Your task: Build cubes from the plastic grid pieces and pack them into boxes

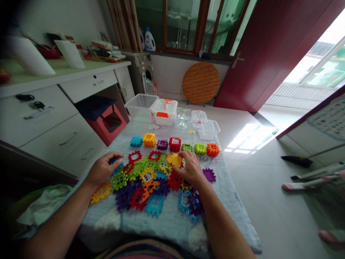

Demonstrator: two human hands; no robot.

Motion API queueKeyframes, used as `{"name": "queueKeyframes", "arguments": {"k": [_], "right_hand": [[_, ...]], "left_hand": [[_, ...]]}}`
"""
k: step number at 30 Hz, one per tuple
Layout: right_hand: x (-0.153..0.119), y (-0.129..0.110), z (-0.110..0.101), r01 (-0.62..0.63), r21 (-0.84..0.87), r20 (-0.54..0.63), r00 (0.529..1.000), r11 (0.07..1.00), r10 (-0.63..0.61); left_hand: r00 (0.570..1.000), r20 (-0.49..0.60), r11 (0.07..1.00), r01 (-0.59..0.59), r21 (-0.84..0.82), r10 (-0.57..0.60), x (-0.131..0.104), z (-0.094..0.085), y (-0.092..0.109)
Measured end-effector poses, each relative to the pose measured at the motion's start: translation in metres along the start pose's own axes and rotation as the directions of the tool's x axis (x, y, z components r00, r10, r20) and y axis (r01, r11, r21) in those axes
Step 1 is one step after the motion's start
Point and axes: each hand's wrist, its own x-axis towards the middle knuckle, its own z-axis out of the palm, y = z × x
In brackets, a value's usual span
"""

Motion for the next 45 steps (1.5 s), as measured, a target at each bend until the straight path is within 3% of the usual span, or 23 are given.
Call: {"name": "queueKeyframes", "arguments": {"k": [3, 8, 13, 17, 21, 24, 30, 33, 35, 39, 45], "right_hand": [[0.001, -0.005, 0.001, 0.041, 0.060, 0.003, 0.999, 0.997, -0.041], [0.002, -0.006, -0.001, 0.034, 0.138, -0.136, 0.991, 0.990, -0.015], [0.002, -0.010, -0.002, 0.063, 0.179, -0.046, 0.997, 0.982, -0.055], [0.002, -0.003, 0.001, 0.030, 0.060, -0.036, 0.999, 0.998, -0.027], [0.002, 0.009, 0.007, -0.004, -0.141, 0.069, 0.998, 0.990, 0.014], [0.002, 0.011, 0.012, -0.030, -0.143, 0.087, 0.995, 0.989, 0.043], [0.002, 0.007, 0.005, -0.142, 0.062, -0.038, 0.989, 0.988, 0.145], [0.000, 0.005, 0.000, -0.122, -0.004, -0.159, 0.980, 0.993, 0.119], [-0.001, 0.004, -0.002, -0.095, -0.109, -0.174, 0.982, 0.989, 0.075], [-0.003, 0.001, -0.005, 0.001, -0.157, 0.050, 0.999, 0.988, 0.007], [-0.010, -0.022, -0.021, 0.111, -0.110, 0.268, 0.960, 0.988, -0.078]], "left_hand": [[1.000, -0.006, 1.000, -0.002, -0.006, 0.002, 0.000, 0.000, 0.000], [0.999, 0.004, 0.999, -0.033, 0.024, 0.033, 0.001, 0.001, -0.007], [0.999, 0.015, 0.998, -0.043, 0.044, 0.042, 0.001, 0.001, -0.009], [0.999, 0.018, 0.998, -0.037, 0.043, 0.037, 0.001, 0.001, -0.006], [0.999, 0.011, 0.998, -0.052, 0.042, 0.052, 0.000, 0.001, -0.006], [0.999, 0.010, 0.997, -0.053, 0.051, 0.052, 0.000, 0.001, -0.006], [0.998, 0.003, 0.997, -0.056, 0.058, 0.056, 0.000, 0.000, -0.005], [0.998, 0.003, 0.996, -0.062, 0.059, 0.062, 0.000, 0.001, -0.005], [0.998, 0.000, 0.996, -0.062, 0.062, 0.062, 0.000, 0.001, -0.005], [0.999, 0.003, 0.996, -0.055, 0.070, 0.055, 0.000, 0.000, -0.007], [0.999, 0.008, 0.996, -0.048, 0.079, 0.047, 0.000, 0.001, -0.007]]}}
